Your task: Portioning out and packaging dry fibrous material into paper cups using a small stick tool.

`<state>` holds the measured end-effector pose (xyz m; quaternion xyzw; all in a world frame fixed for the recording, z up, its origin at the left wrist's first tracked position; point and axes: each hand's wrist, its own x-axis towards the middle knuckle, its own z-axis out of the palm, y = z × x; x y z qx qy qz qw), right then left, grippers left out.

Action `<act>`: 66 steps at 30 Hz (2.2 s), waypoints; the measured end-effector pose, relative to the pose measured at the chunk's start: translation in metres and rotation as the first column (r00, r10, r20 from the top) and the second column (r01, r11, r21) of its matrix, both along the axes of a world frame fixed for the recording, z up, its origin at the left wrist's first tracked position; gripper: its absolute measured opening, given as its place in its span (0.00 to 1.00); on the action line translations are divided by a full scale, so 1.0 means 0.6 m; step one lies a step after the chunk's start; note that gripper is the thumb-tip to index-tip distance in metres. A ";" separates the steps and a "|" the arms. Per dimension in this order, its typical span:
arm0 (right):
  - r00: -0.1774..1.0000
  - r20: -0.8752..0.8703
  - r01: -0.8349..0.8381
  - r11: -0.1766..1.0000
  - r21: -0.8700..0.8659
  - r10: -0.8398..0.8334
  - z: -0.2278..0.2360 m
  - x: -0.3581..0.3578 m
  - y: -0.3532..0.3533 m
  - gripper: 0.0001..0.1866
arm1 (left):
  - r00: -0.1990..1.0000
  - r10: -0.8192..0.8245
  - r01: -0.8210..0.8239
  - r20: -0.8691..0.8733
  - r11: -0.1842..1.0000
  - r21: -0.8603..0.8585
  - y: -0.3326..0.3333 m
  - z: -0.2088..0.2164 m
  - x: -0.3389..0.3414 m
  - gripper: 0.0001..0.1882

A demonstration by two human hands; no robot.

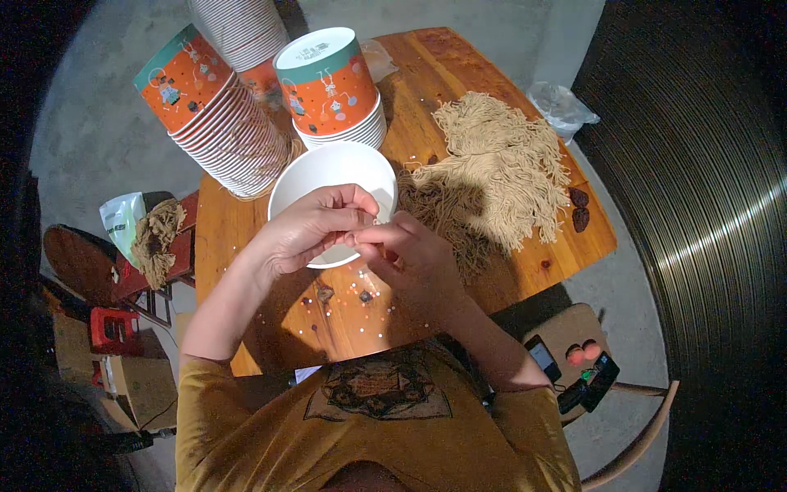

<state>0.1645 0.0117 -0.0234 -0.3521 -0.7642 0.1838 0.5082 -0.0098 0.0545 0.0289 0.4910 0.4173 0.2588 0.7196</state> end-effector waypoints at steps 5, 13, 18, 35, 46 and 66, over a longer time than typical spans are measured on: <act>0.950 -0.309 -0.165 0.896 -0.412 0.033 -0.014 0.015 0.004 0.06 | 1.000 -0.007 0.007 0.014 1.000 -0.005 0.002 -0.003 -0.002 0.06; 0.974 -0.217 -0.129 0.953 -0.275 0.069 -0.009 0.010 0.010 0.05 | 0.996 -0.001 0.009 0.087 0.996 -0.088 0.004 -0.002 -0.005 0.07; 0.965 -0.239 -0.163 0.960 -0.229 0.107 -0.017 0.011 0.016 0.05 | 0.994 0.005 0.010 0.110 0.991 -0.134 0.001 0.003 -0.003 0.07; 0.854 -0.512 -0.368 0.807 -0.462 0.096 -0.026 0.007 0.011 0.07 | 0.952 -0.082 0.121 0.294 0.986 -0.119 -0.004 -0.004 -0.005 0.19; 0.746 -0.666 -0.536 0.581 -0.613 -0.014 -0.010 0.024 0.010 0.10 | 0.993 -0.037 0.031 0.115 0.998 0.056 -0.012 -0.005 0.002 0.19; 0.992 -0.127 -0.038 0.943 -0.330 -0.004 0.014 0.020 0.020 0.06 | 0.997 -0.015 0.008 0.073 0.995 0.102 -0.010 -0.007 0.002 0.17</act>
